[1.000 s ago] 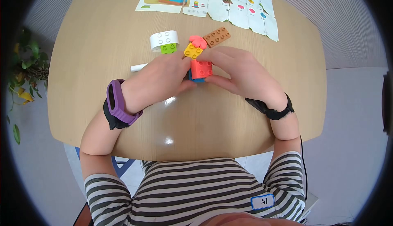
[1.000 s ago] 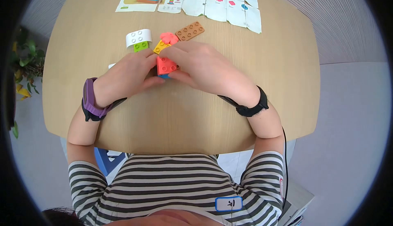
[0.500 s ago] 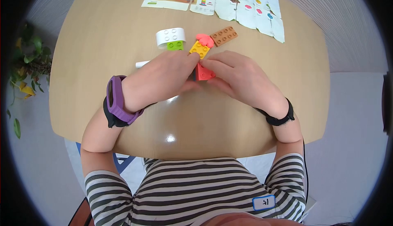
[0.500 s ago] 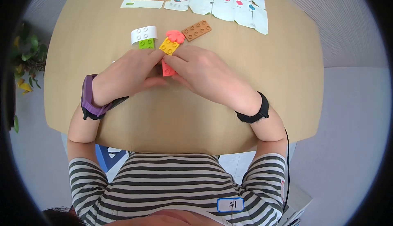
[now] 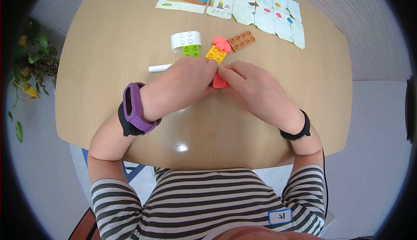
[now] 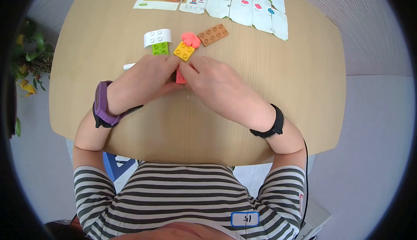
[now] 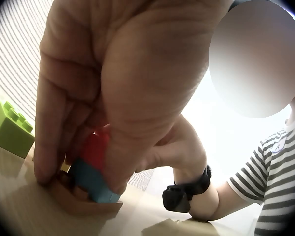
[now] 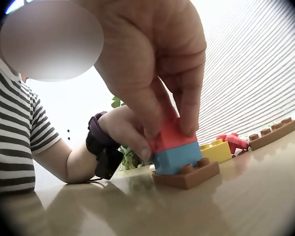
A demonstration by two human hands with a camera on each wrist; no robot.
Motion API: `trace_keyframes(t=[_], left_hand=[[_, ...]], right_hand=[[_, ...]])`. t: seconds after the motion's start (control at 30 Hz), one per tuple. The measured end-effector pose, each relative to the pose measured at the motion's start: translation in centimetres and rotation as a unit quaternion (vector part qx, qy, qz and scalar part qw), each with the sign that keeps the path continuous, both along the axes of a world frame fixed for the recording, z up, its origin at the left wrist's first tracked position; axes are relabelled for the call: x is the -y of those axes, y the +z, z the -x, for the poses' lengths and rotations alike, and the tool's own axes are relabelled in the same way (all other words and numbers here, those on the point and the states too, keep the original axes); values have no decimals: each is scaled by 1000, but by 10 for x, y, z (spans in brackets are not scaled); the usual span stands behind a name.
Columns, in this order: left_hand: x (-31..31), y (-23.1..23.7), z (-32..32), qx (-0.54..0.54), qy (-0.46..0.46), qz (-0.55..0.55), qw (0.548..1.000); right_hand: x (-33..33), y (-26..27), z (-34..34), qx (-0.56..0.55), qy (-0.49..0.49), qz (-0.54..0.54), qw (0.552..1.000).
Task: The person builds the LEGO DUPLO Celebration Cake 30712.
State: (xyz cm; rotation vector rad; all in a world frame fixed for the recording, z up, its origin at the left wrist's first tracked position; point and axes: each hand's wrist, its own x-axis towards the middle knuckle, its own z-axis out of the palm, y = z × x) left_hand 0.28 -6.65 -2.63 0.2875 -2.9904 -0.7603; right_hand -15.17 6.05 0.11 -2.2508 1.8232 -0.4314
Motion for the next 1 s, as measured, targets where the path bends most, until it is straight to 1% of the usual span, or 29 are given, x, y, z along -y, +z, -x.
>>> trace_keyframes(t=[0.1, 0.2, 0.3, 0.4, 0.5, 0.6, 0.7, 0.8, 0.9, 1.0], left_hand=[[-3, -3, 2, 16, 19, 1, 1000], [-3, -4, 3, 18, 19, -13, 1000], [-5, -3, 1, -4, 17, -23, 1000], [-4, -4, 1, 3, 22, -20, 1000], [-1, -3, 0, 21, 21, -7, 1000], [0, -6, 0, 13, 21, -13, 1000], [0, -7, -1, 7, 14, -6, 1000], [1, -7, -1, 11, 16, -10, 1000], [2, -6, -2, 14, 5, -17, 1000], [2, -8, -5, -9, 5, 5, 1000]], right_hand=[[2, 1, 1, -4, 4, 10, 1000], [2, 3, 3, -6, 4, 24, 1000], [1, -4, 8, -30, 9, 111, 993], [-1, -2, 9, -76, -10, 110, 991], [-1, -4, 9, -93, -13, 123, 988], [-1, -3, 8, -98, -22, 113, 988], [-2, -2, 7, -110, -41, 65, 991], [-1, -3, 8, -87, -24, 107, 990], [-1, 8, 21, -34, -6, 86, 996], [2, 13, 43, -34, -64, 113, 991]])
